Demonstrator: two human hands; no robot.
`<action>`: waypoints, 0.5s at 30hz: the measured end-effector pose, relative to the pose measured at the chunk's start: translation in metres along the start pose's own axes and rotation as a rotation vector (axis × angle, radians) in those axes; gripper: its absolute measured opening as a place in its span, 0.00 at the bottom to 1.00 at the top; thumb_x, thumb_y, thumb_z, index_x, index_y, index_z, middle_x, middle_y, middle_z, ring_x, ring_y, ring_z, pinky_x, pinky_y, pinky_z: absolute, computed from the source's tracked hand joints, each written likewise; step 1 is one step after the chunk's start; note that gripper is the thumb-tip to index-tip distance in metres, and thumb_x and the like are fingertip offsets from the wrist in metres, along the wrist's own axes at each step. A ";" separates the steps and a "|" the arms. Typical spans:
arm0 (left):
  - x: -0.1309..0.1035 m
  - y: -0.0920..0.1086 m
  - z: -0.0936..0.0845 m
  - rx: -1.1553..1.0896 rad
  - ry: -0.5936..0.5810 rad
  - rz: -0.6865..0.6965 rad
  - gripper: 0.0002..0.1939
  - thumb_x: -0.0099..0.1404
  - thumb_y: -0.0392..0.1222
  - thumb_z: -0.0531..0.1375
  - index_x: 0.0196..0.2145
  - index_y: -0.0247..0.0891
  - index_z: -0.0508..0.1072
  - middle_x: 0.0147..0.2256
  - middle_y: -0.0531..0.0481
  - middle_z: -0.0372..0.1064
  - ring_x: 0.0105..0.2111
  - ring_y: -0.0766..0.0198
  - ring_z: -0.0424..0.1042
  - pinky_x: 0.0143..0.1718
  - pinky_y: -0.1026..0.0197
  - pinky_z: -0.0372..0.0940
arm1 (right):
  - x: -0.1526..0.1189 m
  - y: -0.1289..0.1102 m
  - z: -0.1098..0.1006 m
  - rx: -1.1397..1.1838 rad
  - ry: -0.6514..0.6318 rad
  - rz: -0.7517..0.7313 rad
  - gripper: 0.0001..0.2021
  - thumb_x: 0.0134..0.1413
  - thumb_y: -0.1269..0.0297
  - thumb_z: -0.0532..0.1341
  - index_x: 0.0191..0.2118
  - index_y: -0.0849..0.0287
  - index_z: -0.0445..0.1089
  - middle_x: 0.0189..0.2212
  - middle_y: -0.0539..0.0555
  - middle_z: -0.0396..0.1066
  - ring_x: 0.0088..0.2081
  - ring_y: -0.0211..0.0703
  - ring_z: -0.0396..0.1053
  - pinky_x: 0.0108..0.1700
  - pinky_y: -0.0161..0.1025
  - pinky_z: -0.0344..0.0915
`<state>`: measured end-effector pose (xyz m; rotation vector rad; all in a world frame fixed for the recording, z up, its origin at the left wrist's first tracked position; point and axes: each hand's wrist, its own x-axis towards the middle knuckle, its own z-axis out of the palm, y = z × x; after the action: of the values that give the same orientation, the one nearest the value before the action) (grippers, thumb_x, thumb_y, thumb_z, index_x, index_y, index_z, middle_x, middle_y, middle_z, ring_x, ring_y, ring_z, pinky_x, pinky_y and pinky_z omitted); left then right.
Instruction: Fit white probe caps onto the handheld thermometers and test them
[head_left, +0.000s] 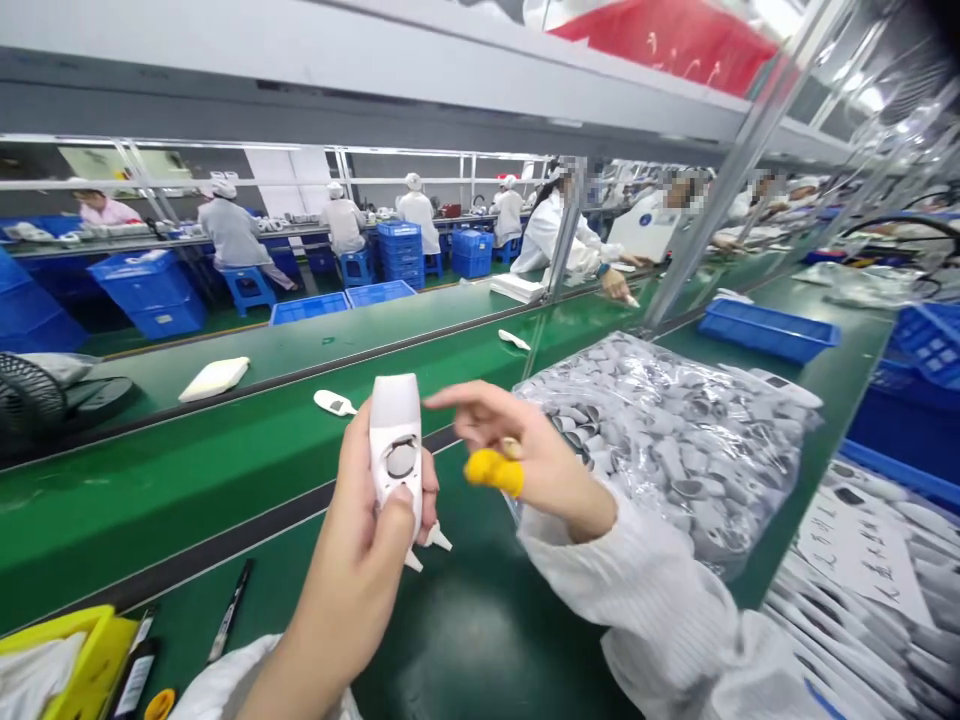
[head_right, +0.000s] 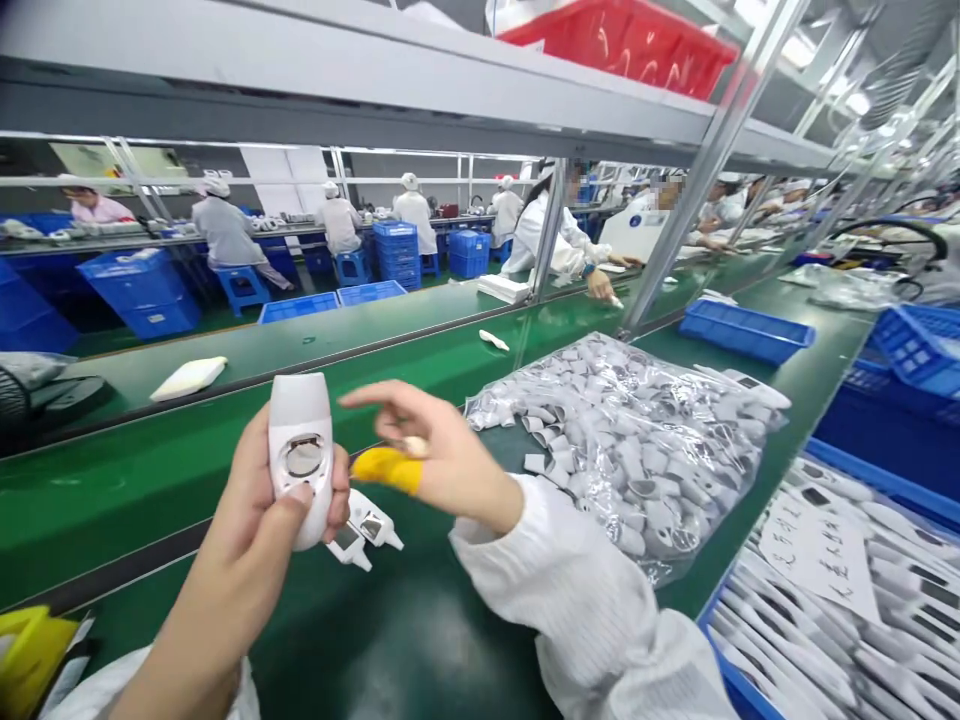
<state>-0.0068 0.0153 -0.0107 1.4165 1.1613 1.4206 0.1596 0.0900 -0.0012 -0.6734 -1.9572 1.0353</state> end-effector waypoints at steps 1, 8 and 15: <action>0.002 0.001 -0.002 -0.083 -0.020 -0.042 0.28 0.68 0.38 0.52 0.65 0.49 0.53 0.34 0.52 0.66 0.26 0.66 0.65 0.28 0.63 0.67 | -0.005 0.004 -0.012 -0.275 -0.002 0.090 0.15 0.59 0.56 0.63 0.49 0.56 0.70 0.29 0.48 0.65 0.31 0.38 0.66 0.34 0.34 0.65; 0.006 0.008 -0.012 -0.285 -0.063 -0.104 0.30 0.67 0.35 0.50 0.65 0.52 0.51 0.32 0.55 0.64 0.25 0.68 0.62 0.27 0.64 0.64 | -0.047 0.082 -0.053 -1.302 -0.046 0.772 0.16 0.61 0.81 0.49 0.43 0.70 0.72 0.44 0.71 0.72 0.39 0.56 0.77 0.35 0.42 0.64; 0.011 -0.003 -0.014 -0.134 -0.070 -0.103 0.29 0.71 0.37 0.49 0.67 0.55 0.51 0.37 0.52 0.65 0.30 0.66 0.65 0.33 0.62 0.65 | -0.068 0.120 -0.055 -1.384 -0.087 0.808 0.19 0.57 0.86 0.49 0.46 0.66 0.71 0.42 0.66 0.72 0.38 0.48 0.77 0.34 0.37 0.63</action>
<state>-0.0219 0.0257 -0.0099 1.2850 1.0601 1.3406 0.2522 0.1251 -0.1122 -2.2893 -2.3310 -0.1298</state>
